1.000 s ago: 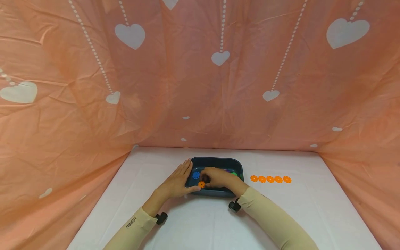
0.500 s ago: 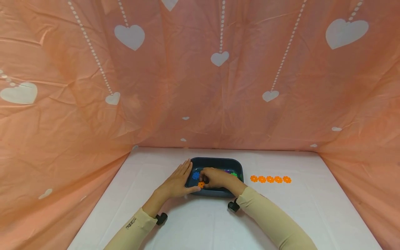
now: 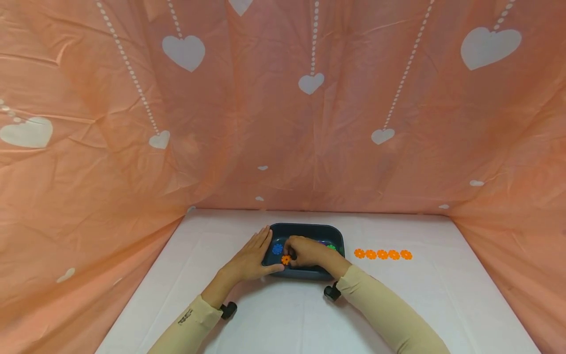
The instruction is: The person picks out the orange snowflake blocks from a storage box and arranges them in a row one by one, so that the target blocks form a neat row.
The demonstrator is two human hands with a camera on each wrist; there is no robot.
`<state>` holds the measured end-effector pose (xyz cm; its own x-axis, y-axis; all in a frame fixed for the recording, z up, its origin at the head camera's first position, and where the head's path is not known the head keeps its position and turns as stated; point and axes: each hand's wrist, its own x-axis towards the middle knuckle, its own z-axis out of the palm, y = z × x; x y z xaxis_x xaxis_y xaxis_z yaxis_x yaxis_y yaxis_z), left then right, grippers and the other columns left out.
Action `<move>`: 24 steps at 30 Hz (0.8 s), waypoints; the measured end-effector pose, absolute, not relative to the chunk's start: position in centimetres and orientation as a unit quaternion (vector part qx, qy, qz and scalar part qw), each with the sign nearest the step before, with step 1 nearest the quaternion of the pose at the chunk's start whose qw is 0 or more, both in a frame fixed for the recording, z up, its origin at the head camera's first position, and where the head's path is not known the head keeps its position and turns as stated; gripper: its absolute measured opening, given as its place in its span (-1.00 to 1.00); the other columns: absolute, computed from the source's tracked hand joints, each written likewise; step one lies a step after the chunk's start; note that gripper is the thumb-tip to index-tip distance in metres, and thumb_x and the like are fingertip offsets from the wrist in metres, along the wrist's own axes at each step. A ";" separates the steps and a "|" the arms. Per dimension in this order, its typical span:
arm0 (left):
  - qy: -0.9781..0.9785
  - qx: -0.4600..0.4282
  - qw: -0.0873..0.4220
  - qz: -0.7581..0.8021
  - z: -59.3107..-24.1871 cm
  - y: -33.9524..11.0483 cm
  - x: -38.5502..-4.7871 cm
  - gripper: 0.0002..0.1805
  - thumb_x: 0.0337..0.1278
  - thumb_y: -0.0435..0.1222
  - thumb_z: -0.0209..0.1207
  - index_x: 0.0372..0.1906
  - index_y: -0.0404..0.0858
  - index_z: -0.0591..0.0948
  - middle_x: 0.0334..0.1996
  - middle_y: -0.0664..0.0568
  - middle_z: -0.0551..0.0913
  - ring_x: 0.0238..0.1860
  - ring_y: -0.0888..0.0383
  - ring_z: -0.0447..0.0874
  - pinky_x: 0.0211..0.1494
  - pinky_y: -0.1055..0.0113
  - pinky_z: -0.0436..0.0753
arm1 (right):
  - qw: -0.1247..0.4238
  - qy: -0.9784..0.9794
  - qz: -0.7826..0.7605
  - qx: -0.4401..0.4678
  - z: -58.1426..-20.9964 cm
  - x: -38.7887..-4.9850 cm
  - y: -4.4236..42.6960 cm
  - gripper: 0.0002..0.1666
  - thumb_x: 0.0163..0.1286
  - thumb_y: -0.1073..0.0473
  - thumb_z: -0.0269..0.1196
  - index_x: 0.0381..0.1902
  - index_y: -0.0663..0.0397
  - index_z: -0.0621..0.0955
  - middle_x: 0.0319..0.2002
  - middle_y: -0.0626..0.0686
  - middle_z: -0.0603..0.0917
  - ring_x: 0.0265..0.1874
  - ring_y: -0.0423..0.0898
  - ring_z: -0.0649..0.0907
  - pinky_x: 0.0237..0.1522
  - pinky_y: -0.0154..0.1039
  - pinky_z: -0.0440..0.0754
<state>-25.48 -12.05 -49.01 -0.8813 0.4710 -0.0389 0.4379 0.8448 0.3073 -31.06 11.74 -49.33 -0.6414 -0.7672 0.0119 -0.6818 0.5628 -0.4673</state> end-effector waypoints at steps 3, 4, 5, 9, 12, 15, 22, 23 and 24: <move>0.960 0.233 0.060 0.142 -49.1 -12.0 -25.5 0.33 0.32 0.53 0.03 0.75 -0.33 -0.14 0.77 -0.11 -0.27 0.77 -0.03 -0.30 0.78 0.07 -0.14 | 0.087 0.886 -0.215 -0.402 -49.0 -31.0 12.2 -0.73 0.33 0.24 0.52 -0.07 0.06 0.69 -0.18 -0.09 0.61 -0.30 -0.26 0.56 -0.25 -0.35 0.63; 0.961 0.232 0.061 0.140 -49.1 -12.0 -25.5 0.33 0.32 0.54 0.02 0.75 -0.32 -0.15 0.77 -0.11 -0.28 0.77 -0.02 -0.31 0.78 0.07 -0.15 | 0.083 0.888 -0.213 -0.400 -48.8 -31.0 12.4 -0.73 0.33 0.23 0.52 -0.07 0.04 0.69 -0.18 -0.11 0.60 -0.30 -0.26 0.56 -0.24 -0.34 0.63; 0.961 0.231 0.063 0.138 -49.1 -12.0 -25.5 0.33 0.31 0.54 0.02 0.75 -0.32 -0.16 0.77 -0.10 -0.28 0.77 -0.02 -0.32 0.78 0.08 -0.16 | 0.077 0.890 -0.209 -0.397 -48.7 -30.9 12.6 -0.73 0.34 0.21 0.52 -0.06 0.02 0.69 -0.18 -0.12 0.60 -0.29 -0.26 0.56 -0.24 -0.34 0.63; 0.961 0.230 0.065 0.140 -49.1 -12.0 -25.5 0.33 0.31 0.53 0.04 0.76 -0.32 -0.16 0.77 -0.10 -0.29 0.77 -0.02 -0.31 0.78 0.06 -0.14 | 0.056 0.894 -0.206 -0.394 -48.2 -30.7 13.5 -0.75 0.35 0.18 0.51 -0.07 -0.01 0.69 -0.19 -0.13 0.60 -0.29 -0.26 0.56 -0.25 -0.33 0.63; 0.961 0.229 0.065 0.141 -49.2 -12.0 -25.5 0.33 0.32 0.51 0.06 0.76 -0.31 -0.15 0.77 -0.10 -0.28 0.77 -0.03 -0.30 0.78 0.05 -0.12 | 0.043 0.897 -0.205 -0.389 -47.7 -30.5 14.3 -0.76 0.37 0.17 0.49 -0.07 -0.01 0.69 -0.18 -0.13 0.61 -0.29 -0.27 0.57 -0.25 -0.33 0.63; 0.961 0.227 0.063 0.143 -49.2 -11.9 -25.5 0.33 0.30 0.52 0.07 0.76 -0.31 -0.14 0.78 -0.10 -0.27 0.77 -0.03 -0.29 0.78 0.04 -0.11 | 0.032 0.899 -0.205 -0.385 -47.3 -30.3 15.2 -0.76 0.37 0.19 0.49 -0.06 -0.01 0.69 -0.18 -0.11 0.62 -0.30 -0.27 0.58 -0.24 -0.31 0.65; 0.961 0.226 0.062 0.148 -49.2 -11.9 -25.5 0.33 0.30 0.53 0.06 0.76 -0.30 -0.14 0.78 -0.10 -0.26 0.77 -0.05 -0.30 0.78 0.02 -0.13 | 0.006 0.907 -0.197 -0.372 -46.5 -29.8 17.2 -0.74 0.36 0.19 0.50 -0.05 0.02 0.68 -0.15 -0.09 0.66 -0.26 -0.21 0.62 -0.16 -0.25 0.70; 0.961 0.226 0.063 0.144 -49.3 -11.9 -25.5 0.33 0.30 0.53 0.05 0.76 -0.29 -0.15 0.78 -0.10 -0.27 0.77 -0.04 -0.31 0.78 0.02 -0.13 | 0.003 0.908 -0.198 -0.370 -46.4 -29.7 17.5 -0.73 0.36 0.19 0.50 -0.05 0.03 0.68 -0.14 -0.08 0.67 -0.24 -0.18 0.64 -0.14 -0.23 0.71; 0.962 0.225 0.063 0.144 -49.3 -11.9 -25.5 0.33 0.30 0.53 0.05 0.76 -0.29 -0.15 0.78 -0.10 -0.27 0.77 -0.04 -0.31 0.78 0.02 -0.14 | 0.001 0.909 -0.198 -0.367 -46.3 -29.6 17.7 -0.73 0.36 0.19 0.51 -0.05 0.04 0.67 -0.14 -0.07 0.68 -0.23 -0.16 0.64 -0.13 -0.22 0.72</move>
